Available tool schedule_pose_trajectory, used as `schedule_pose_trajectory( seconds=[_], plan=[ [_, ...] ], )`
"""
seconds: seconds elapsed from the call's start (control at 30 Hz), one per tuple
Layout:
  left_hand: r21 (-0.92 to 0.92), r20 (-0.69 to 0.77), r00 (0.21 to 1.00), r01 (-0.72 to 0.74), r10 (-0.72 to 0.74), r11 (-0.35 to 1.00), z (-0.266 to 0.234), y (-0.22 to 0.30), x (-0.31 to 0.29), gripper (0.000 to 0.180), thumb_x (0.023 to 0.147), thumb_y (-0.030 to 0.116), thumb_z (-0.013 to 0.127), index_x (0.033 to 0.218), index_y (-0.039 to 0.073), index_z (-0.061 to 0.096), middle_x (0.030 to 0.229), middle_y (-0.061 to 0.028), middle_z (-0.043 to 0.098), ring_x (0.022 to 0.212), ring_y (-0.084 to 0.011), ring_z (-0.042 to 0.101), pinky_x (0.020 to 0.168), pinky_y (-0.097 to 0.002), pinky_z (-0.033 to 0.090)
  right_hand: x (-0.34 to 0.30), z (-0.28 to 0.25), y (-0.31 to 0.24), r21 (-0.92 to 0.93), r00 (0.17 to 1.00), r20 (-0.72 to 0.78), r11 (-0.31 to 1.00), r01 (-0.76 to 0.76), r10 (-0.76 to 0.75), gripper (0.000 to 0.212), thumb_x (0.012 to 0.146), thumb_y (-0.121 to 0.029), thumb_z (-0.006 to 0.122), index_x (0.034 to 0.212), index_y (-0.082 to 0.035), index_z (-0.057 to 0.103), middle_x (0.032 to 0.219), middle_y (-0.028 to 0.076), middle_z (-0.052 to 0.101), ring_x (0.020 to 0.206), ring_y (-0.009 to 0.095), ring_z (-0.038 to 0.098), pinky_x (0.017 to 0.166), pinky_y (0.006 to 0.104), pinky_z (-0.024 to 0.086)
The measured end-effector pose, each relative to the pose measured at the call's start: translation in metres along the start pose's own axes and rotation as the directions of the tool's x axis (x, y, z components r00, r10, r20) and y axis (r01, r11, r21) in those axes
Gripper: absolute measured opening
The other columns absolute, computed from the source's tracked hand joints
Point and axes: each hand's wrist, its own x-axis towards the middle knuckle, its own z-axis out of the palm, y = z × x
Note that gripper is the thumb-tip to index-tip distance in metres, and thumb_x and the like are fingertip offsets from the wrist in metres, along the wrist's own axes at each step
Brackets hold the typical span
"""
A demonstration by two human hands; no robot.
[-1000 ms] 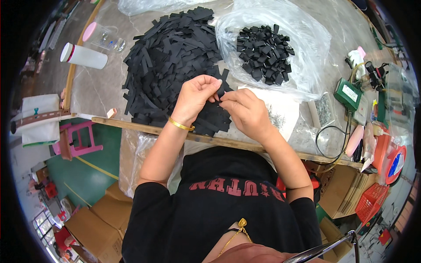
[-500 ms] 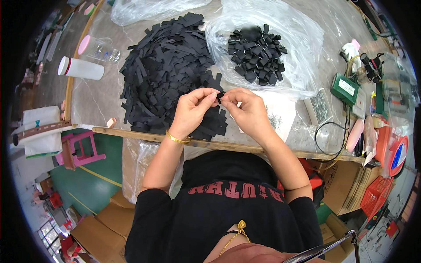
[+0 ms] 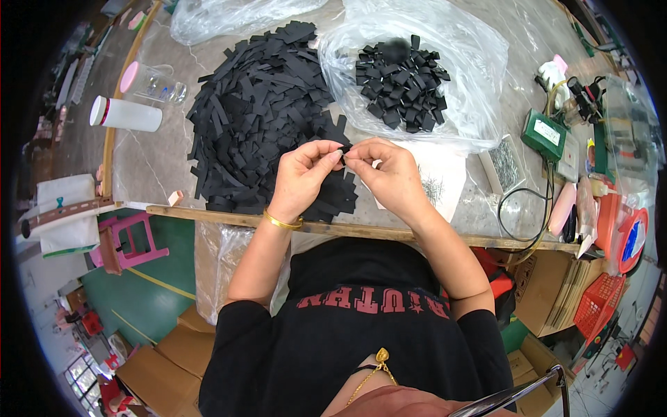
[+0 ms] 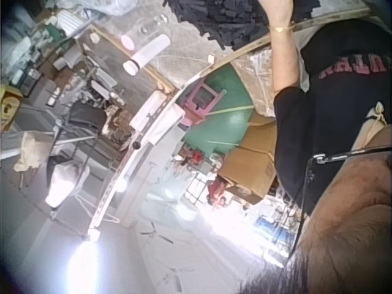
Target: Assembling small black plastic components by inserting small metal pins into them.
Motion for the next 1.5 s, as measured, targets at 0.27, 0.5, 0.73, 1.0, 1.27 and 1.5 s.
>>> schedule_pose_trajectory(
  seconds=[0.27, 0.5, 0.73, 1.0, 1.27, 1.5],
  plan=[
    [0.143, 0.022, 0.997, 0.07, -0.074, 0.987, -0.001, 0.011, 0.002, 0.016, 0.082, 0.005, 0.058, 0.094, -0.004, 0.059, 0.081, -0.0041, 0.061, 0.07, -0.0084, 0.056, 0.066, -0.0208, 0.047, 0.007, -0.008, 0.007, -0.013, 0.99, -0.076, 0.993, 0.119, -0.119, 0.009, 0.075, -0.004, 0.06, 0.082, 0.0, 0.063, 0.082, 0.011, 0.062, 0.07, 0.018, 0.059, 0.063, 0.0274, 0.046],
    [0.116, 0.051, 0.996, 0.071, -0.077, 0.991, 0.005, 0.005, 0.005, 0.018, 0.084, 0.008, 0.056, 0.097, -0.004, 0.058, 0.083, -0.0032, 0.06, 0.072, -0.0074, 0.055, 0.068, -0.0206, 0.046, 0.005, 0.002, 0.02, 0.08, 0.996, -0.082, 0.997, -0.018, 0.025, 0.012, 0.076, -0.004, 0.06, 0.086, 0.001, 0.062, 0.082, 0.012, 0.063, 0.064, 0.019, 0.059, 0.059, 0.0264, 0.046],
    [-0.358, -0.161, 0.986, -0.016, -0.045, 0.933, 0.045, -0.019, -0.001, 0.023, 0.086, 0.008, 0.055, 0.105, -0.004, 0.053, 0.096, -0.0071, 0.059, 0.08, -0.0114, 0.057, 0.076, -0.0247, 0.048, 0.005, 0.011, 0.021, 0.277, 0.969, -0.239, 0.961, 0.013, 0.056, 0.012, 0.079, -0.003, 0.058, 0.088, 0.004, 0.061, 0.08, 0.009, 0.061, 0.066, 0.011, 0.059, 0.058, 0.0231, 0.048],
    [-0.414, -0.274, 0.961, -0.132, 0.015, 0.901, 0.054, -0.021, 0.01, 0.016, 0.085, 0.007, 0.056, 0.096, -0.003, 0.059, 0.088, -0.0076, 0.062, 0.074, -0.0112, 0.059, 0.07, -0.023, 0.049, 0.007, 0.015, 0.022, 0.422, 0.951, -0.306, 0.902, 0.092, 0.047, 0.011, 0.08, -0.001, 0.057, 0.089, 0.005, 0.06, 0.081, 0.008, 0.06, 0.067, 0.01, 0.06, 0.059, 0.0218, 0.05],
    [-0.379, -0.255, 0.967, -0.09, -0.011, 0.921, 0.046, -0.016, 0.011, 0.016, 0.082, 0.005, 0.058, 0.096, -0.003, 0.06, 0.085, -0.0084, 0.064, 0.072, -0.0112, 0.059, 0.065, -0.021, 0.047, 0.011, -0.01, 0.019, 0.18, 0.962, -0.269, 0.979, 0.097, -0.046, 0.011, 0.078, -0.001, 0.06, 0.088, 0.004, 0.062, 0.079, 0.005, 0.06, 0.065, 0.008, 0.055, 0.057, 0.0197, 0.046],
    [-0.314, -0.214, 0.977, -0.061, -0.008, 0.948, 0.039, -0.016, 0.011, 0.017, 0.081, 0.003, 0.06, 0.096, -0.003, 0.06, 0.083, -0.0074, 0.064, 0.069, -0.0097, 0.058, 0.061, -0.0189, 0.044, 0.006, -0.022, 0.006, 0.348, 0.976, -0.054, 0.92, -0.18, 0.211, 0.014, 0.078, -0.005, 0.062, 0.09, 0.002, 0.061, 0.074, 0.004, 0.06, 0.064, 0.007, 0.055, 0.056, 0.0202, 0.045]
  ],
)
